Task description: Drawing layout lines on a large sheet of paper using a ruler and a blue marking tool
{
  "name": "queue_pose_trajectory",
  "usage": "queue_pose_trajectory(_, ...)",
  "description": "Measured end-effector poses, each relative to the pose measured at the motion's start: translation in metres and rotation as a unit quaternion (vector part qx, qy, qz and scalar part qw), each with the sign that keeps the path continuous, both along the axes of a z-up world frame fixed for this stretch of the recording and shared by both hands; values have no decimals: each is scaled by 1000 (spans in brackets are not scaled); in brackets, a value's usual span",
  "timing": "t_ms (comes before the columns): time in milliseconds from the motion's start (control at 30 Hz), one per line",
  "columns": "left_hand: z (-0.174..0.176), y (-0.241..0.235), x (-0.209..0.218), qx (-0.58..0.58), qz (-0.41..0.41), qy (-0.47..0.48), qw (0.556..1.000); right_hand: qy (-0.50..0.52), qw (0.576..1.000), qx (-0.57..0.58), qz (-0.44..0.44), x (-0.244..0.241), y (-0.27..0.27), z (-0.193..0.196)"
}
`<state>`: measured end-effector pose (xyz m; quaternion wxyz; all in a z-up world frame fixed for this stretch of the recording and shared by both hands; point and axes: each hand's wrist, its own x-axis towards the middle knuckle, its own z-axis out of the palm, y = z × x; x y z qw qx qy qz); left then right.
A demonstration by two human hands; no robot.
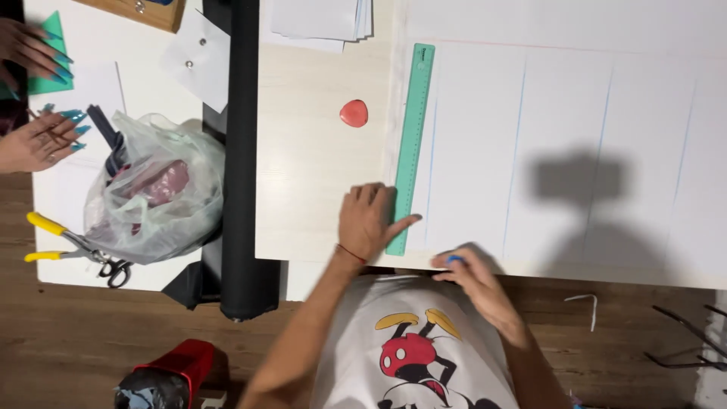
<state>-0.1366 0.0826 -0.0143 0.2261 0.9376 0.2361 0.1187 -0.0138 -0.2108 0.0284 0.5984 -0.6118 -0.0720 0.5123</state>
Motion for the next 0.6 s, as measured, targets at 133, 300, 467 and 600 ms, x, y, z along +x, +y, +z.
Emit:
queue_pose_trajectory(133,-43,-35,-10,-5,118,29,993,14,987,16,159,6,50,17)
queue_pose_trajectory(300,-10,-44,-29,-135,212,60,966,-16,975,-8,221,23,50,20)
queue_pose_trajectory(467,-5,-53,-28,-207,231,47,949,-70,942,-51,325,63,23,12)
queue_pose_trajectory(600,13,-59,-47,-262,310,-69,911,-81,958,-48,271,82,2,-18)
